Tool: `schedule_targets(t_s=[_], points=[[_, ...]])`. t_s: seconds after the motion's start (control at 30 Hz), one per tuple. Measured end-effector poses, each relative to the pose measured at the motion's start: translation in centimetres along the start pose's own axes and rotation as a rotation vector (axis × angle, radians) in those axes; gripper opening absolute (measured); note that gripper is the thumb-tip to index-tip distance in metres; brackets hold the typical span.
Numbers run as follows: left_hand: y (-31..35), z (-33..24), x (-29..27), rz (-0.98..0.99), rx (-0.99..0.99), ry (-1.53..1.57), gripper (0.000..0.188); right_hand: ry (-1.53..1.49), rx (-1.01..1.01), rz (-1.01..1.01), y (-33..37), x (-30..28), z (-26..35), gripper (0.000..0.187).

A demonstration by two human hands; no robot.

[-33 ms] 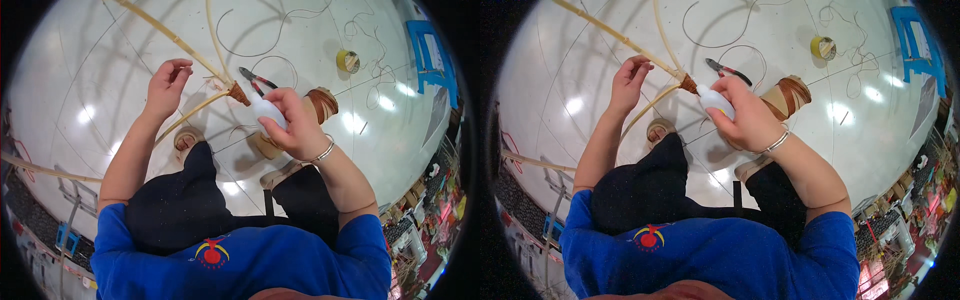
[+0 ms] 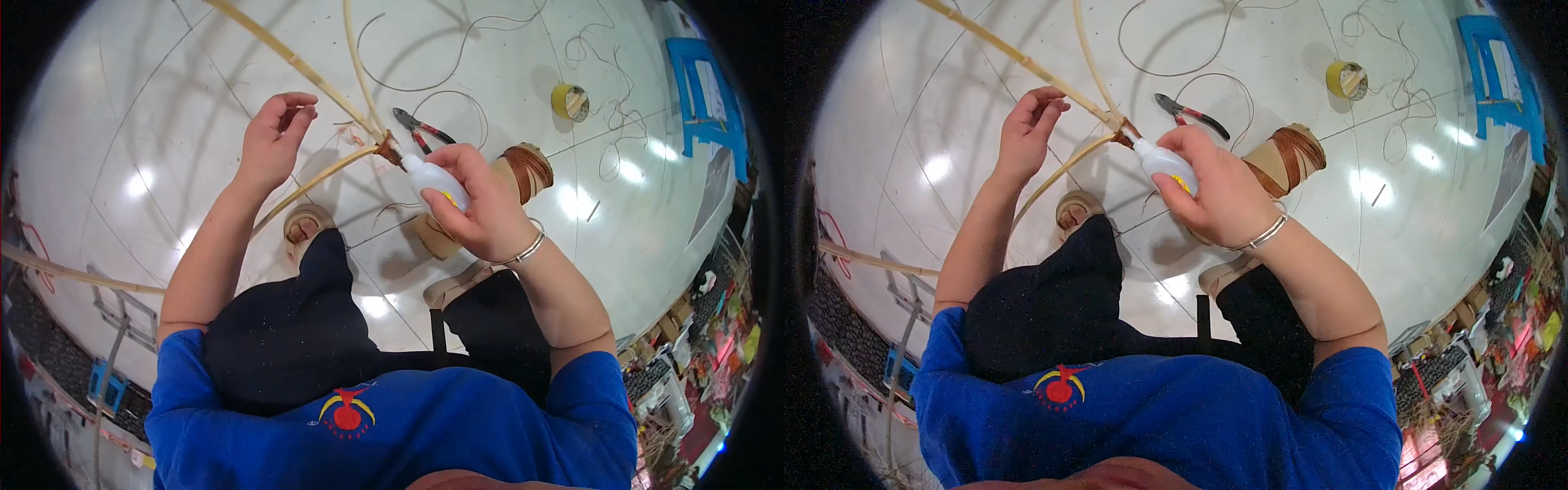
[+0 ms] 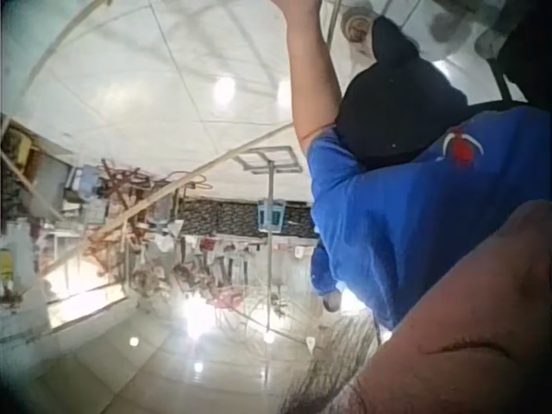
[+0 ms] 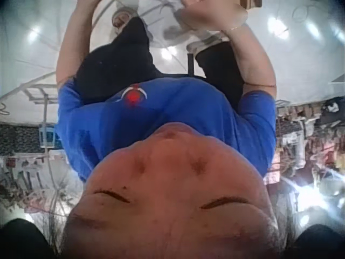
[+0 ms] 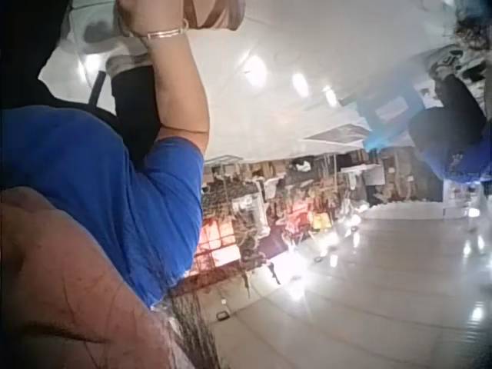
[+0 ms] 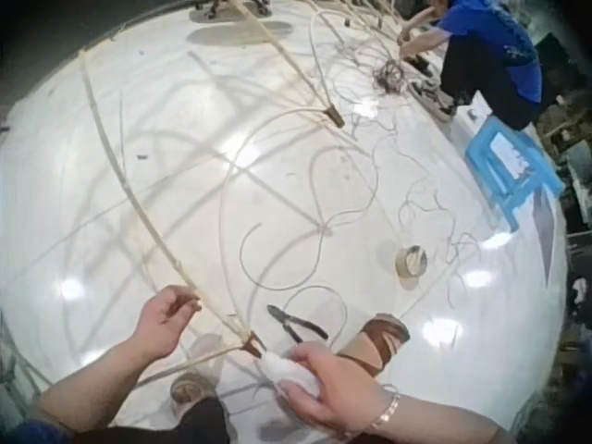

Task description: The person sits on the floor and wraps a thin brown string around the end of a long bamboo stick. They use pliers to cut the string and apply glue from a bottle to secure the wrapped section.

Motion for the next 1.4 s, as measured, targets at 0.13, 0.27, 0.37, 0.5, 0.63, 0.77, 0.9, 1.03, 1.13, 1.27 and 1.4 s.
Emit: schedule_targets(t_s=[0.13,0.27,0.37,0.5,0.63,0.77,0.9,1.03,1.13,1.27,1.4], points=[[0.3,0.1,-0.5,0.002,-0.025,-0.029,0.021,0.024,-0.043,-0.046,-0.4,-0.2,1.3,0.032],[0.5,0.1,-0.8,0.0,-0.035,-0.042,0.022,0.086,-0.067,-0.047,-0.1,-0.3,2.4,0.028],[0.4,0.3,-0.7,0.005,-0.02,-0.003,0.022,0.144,-0.087,-0.031,-0.1,-0.2,3.1,0.026],[0.4,0.4,-0.5,0.011,-0.011,-0.01,0.021,0.119,-0.103,-0.101,-0.3,-1.2,3.1,0.028],[0.6,0.7,-1.0,0.002,0.002,-0.003,0.021,0.143,-0.054,-0.094,-0.5,-1.2,2.1,0.028],[0.7,0.3,-1.5,-0.03,0.067,0.046,0.022,0.185,-0.048,-0.036,0.4,-0.4,0.5,0.03],[-0.3,-1.4,-2.0,-0.083,0.118,-0.027,0.021,0.089,-0.101,-0.027,1.6,-1.2,-1.3,0.029],[1.6,-3.5,-5.7,-0.223,0.154,-0.149,0.023,-0.288,-0.08,-0.05,0.2,-4.9,-5.6,0.032],[5.5,-6.4,-9.5,-0.174,0.366,-0.246,0.02,-0.538,0.126,-0.291,-1.0,-11.3,-13.2,0.035],[11.3,-18.3,-7.4,-0.564,0.632,-0.232,0.02,-0.505,0.281,-0.914,-2.0,-22.2,-23.3,0.039],[11.5,-25.4,0.5,-0.442,0.797,-0.625,0.02,-0.696,0.358,-1.289,-3.0,-25.9,-30.3,0.033]])
Point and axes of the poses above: each hand's wrist, its own y-axis away from the middle knuckle, its own x-axis out of the palm, z = x × y, the point moved 10 cm from there along -y, towards the middle knuckle, and after that the axes turned 14 degrees about x, right-handed, at the moved point
